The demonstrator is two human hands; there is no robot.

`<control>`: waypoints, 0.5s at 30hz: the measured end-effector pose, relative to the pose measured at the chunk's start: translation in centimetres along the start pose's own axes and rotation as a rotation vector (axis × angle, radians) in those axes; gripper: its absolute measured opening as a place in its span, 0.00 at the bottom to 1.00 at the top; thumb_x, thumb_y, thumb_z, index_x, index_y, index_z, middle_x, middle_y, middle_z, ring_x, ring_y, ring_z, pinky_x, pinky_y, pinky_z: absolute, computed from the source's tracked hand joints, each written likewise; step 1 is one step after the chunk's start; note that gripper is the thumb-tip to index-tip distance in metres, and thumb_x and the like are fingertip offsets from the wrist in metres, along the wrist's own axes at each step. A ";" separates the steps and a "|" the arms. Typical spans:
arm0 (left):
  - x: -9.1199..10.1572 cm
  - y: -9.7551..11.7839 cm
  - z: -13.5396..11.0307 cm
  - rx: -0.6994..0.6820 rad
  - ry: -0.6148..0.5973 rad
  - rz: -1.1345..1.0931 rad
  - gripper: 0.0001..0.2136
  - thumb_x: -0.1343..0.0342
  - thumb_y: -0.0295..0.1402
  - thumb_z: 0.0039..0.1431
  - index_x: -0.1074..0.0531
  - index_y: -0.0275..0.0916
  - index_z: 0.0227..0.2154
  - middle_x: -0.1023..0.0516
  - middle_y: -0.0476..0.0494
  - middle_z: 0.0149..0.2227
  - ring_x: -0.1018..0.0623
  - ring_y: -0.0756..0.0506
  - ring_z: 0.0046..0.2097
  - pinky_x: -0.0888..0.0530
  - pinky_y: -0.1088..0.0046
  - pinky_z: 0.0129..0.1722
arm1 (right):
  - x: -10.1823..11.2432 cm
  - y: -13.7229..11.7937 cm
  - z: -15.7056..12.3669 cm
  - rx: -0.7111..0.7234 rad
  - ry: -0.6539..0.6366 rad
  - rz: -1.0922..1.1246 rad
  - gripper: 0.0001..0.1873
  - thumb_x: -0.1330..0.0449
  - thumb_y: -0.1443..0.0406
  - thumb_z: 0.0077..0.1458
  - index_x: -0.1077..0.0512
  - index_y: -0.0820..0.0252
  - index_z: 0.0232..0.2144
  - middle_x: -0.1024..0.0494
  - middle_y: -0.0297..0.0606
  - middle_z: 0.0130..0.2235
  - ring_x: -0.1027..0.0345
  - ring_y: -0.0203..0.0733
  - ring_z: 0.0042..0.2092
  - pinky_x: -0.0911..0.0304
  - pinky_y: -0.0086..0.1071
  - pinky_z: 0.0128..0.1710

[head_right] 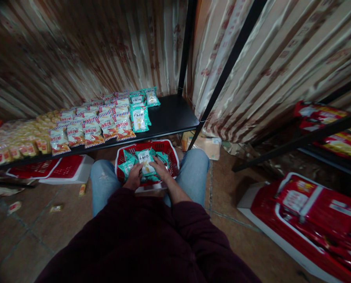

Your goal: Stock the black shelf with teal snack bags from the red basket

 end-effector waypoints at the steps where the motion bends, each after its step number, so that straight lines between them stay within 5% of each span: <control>1: 0.0 0.0 0.0 -0.005 0.000 -0.002 0.09 0.38 0.29 0.49 0.27 0.37 0.35 0.20 0.46 0.32 0.21 0.47 0.38 0.26 0.71 0.41 | -0.1 -0.1 -0.1 0.016 -0.004 -0.006 0.28 0.40 0.53 0.45 0.29 0.54 0.50 0.23 0.36 0.45 0.31 0.46 0.46 0.37 0.40 0.49; 8: 0.2 0.0 0.2 -0.022 0.030 -0.013 0.11 0.36 0.28 0.47 0.27 0.37 0.35 0.20 0.47 0.31 0.21 0.46 0.38 0.26 0.69 0.43 | -0.4 0.1 -0.2 -0.007 -0.004 0.025 0.25 0.39 0.49 0.48 0.26 0.58 0.44 0.20 0.38 0.36 0.27 0.45 0.37 0.31 0.38 0.40; 15: -1.1 0.3 -0.2 -0.027 -0.067 -0.048 0.11 0.38 0.29 0.50 0.27 0.36 0.38 0.20 0.43 0.35 0.21 0.44 0.41 0.26 0.66 0.46 | 0.0 1.0 0.3 -0.021 0.054 0.110 0.26 0.39 0.47 0.47 0.25 0.59 0.40 0.20 0.38 0.32 0.26 0.45 0.38 0.31 0.37 0.40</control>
Point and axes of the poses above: each hand's wrist, its own z-axis towards the middle knuckle, its own x-axis out of the back of the hand, y = z × x, the point moved 6 cm from there along z, towards the middle knuckle
